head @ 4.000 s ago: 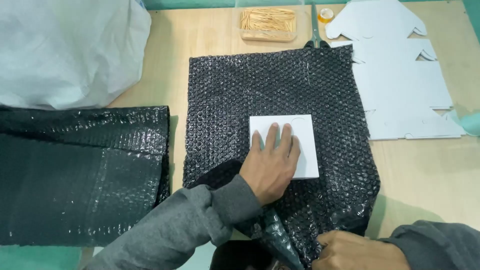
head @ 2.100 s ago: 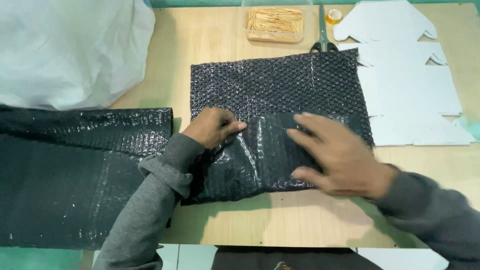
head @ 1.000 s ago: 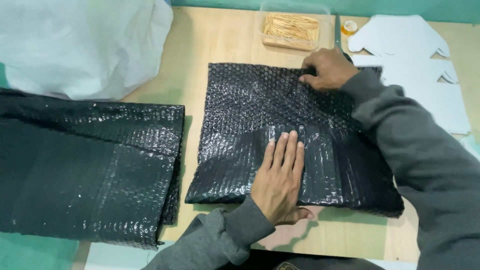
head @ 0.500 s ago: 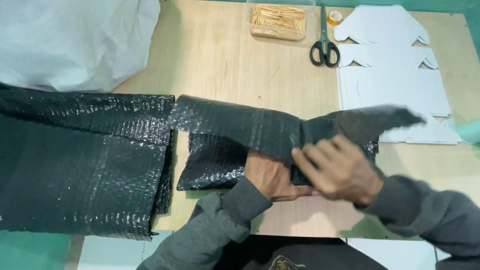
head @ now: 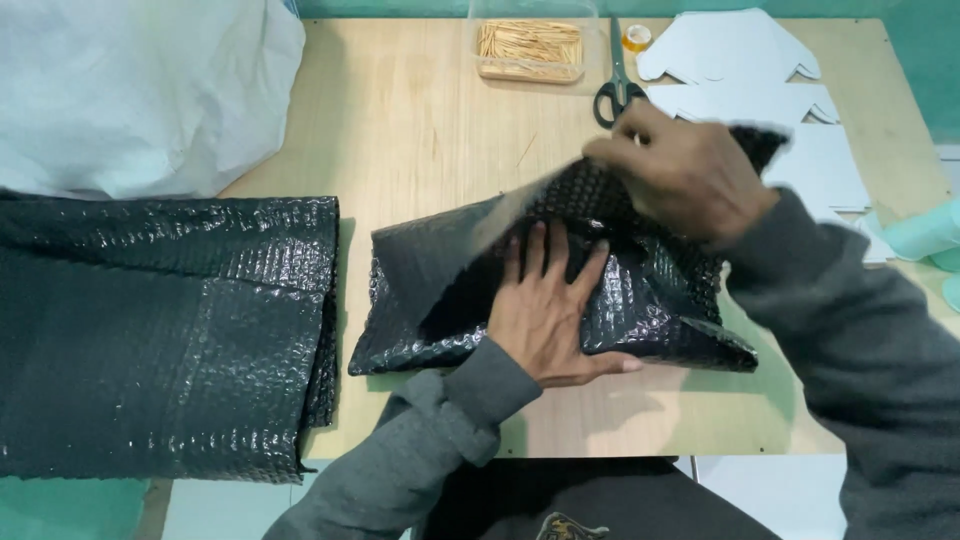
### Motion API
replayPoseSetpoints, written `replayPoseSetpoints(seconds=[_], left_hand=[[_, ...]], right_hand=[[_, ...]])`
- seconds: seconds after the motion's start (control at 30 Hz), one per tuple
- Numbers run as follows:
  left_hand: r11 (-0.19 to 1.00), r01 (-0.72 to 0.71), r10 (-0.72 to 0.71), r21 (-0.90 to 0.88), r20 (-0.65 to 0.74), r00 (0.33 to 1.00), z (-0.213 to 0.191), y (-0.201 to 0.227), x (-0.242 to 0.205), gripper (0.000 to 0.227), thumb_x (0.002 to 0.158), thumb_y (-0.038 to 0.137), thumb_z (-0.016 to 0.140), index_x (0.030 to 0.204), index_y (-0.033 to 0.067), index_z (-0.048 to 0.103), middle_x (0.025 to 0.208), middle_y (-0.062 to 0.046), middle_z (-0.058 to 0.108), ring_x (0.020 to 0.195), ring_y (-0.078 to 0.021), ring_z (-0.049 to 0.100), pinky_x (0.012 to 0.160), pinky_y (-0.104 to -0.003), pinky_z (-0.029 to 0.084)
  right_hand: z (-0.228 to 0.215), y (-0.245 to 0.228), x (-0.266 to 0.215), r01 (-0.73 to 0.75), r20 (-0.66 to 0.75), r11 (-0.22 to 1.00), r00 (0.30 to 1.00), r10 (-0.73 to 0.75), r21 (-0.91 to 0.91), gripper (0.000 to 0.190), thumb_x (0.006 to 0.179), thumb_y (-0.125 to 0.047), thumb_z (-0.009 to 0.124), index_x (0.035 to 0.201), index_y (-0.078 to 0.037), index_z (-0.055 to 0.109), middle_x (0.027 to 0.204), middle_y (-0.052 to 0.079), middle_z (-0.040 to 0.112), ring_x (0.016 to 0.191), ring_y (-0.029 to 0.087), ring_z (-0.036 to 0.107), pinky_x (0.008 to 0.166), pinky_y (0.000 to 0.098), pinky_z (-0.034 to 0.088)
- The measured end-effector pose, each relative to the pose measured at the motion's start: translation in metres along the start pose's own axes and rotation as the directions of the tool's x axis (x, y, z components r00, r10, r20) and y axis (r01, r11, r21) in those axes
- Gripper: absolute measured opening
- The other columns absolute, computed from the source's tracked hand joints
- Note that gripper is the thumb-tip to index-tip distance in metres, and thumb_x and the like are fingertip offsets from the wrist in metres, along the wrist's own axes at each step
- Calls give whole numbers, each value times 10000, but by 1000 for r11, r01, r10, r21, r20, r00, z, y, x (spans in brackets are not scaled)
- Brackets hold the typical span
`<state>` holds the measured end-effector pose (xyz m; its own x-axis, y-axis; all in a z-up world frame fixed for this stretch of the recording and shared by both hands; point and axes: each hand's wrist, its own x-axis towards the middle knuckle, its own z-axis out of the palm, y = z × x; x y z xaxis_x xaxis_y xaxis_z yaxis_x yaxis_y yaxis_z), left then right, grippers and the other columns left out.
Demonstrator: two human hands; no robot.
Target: The person wraps a small white rectangular object in black bubble wrap, folds the edges, and secures the package with yellow tape. They use scissors to cut the tape and smooth the edges to ensure the package is sealed.
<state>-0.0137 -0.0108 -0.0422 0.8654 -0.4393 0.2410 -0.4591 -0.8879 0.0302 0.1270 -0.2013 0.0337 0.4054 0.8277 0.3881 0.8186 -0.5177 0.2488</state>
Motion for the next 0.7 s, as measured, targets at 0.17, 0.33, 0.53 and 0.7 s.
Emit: replayPoseSetpoints(seconds=[0.17, 0.33, 0.53, 0.7], left_hand=[[998, 65, -66, 18, 84, 994, -9, 4, 20, 1379, 586, 1098, 173, 1600, 170, 286, 1481, -291, 395, 1367, -459, 363, 1109, -675, 259], [989, 142, -133, -50, 149, 980, -10, 10, 29, 1261, 584, 1058, 197, 1504, 236, 459, 1383, -273, 471, 1326, -460, 383, 1112, -725, 209], [989, -87, 73, -121, -121, 990, 7, 23, 41, 1085, 704, 746, 521, 1482, -6, 441, 1481, -276, 461, 1377, -431, 427, 1163, -658, 287], [999, 10, -6, -33, 134, 991, -7, 24, 58, 1101, 699, 984, 294, 1357, 153, 591, 1221, -184, 522, 1067, -378, 494, 1056, -672, 293]], right_hand=[[8, 28, 27, 65, 40, 996, 997, -63, -57, 154, 1090, -170, 645, 1168, -50, 702, 919, 98, 655, 521, 157, 567, 365, 282, 515], [0, 7, 24, 84, 33, 996, 996, -82, -43, 107, 1071, -162, 632, 1123, -69, 631, 964, 114, 648, 499, 161, 533, 370, 322, 502], [58, 76, 31, -35, 50, 998, 998, 38, -57, 181, 1123, -264, 626, 1077, -94, 669, 979, 74, 700, 692, 271, 654, 524, 405, 529], [122, 119, 23, -292, 202, 956, 938, 281, 25, 319, 1125, -384, 651, 1075, -83, 744, 696, 167, 686, 579, 342, 636, 481, 449, 495]])
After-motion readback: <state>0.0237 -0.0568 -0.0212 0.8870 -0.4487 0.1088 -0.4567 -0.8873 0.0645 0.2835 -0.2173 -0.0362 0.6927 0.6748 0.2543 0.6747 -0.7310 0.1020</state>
